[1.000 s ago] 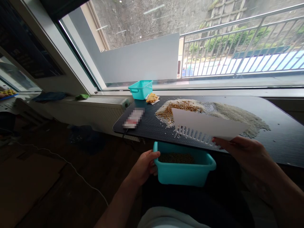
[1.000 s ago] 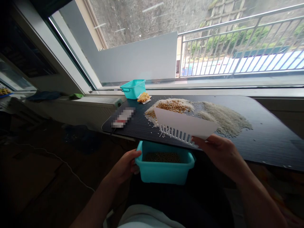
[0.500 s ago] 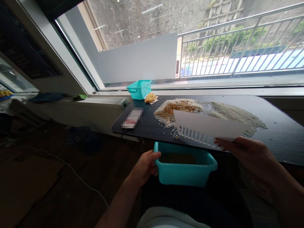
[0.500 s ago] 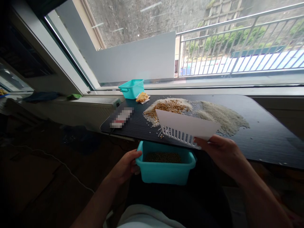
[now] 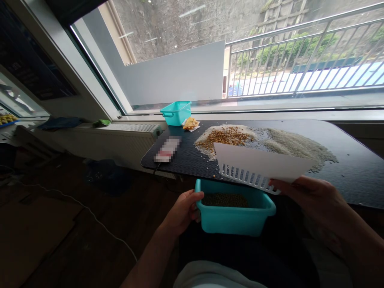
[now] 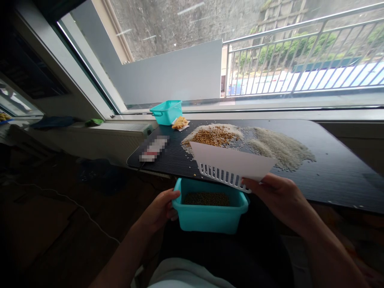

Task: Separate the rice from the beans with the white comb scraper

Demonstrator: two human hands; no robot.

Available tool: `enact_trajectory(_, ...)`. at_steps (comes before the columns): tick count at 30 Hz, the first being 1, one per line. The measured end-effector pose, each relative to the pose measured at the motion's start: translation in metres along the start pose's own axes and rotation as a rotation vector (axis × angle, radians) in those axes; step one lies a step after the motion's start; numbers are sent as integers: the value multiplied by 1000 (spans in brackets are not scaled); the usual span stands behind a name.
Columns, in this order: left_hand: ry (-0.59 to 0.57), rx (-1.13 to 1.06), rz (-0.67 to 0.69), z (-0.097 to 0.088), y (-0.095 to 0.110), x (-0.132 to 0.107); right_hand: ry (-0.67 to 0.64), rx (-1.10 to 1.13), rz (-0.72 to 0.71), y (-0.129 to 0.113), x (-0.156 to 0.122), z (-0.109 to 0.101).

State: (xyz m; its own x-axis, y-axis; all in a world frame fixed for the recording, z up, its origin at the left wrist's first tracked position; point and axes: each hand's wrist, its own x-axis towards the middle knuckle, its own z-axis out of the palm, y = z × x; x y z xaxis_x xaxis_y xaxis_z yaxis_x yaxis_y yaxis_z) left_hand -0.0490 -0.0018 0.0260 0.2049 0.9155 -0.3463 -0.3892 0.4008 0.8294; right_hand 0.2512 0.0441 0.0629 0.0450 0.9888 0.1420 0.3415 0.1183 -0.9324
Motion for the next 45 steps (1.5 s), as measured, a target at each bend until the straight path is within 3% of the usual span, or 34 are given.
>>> enact_trajectory(5,16,14,-12,1,-1,0,-80,20,17,-12,2,9)
enact_trajectory(12,17,4,-16,2,0,1,104,-100,24,3,12,4)
enact_trajectory(18,10,10,-14,2,-1,0,-74,-54,-21,-9,16,22)
enact_trajectory(22,4,12,-8,0,-1,0,-165,14,-4,-17,11,23)
enact_trajectory(31,24,18,-7,4,-1,0,30,-74,5,7,12,22)
enact_trajectory(39,18,10,0,4,-4,1,253,-182,103,14,15,-17)
enact_trajectory(45,8,17,5,4,-6,4,260,-180,37,16,29,-20)
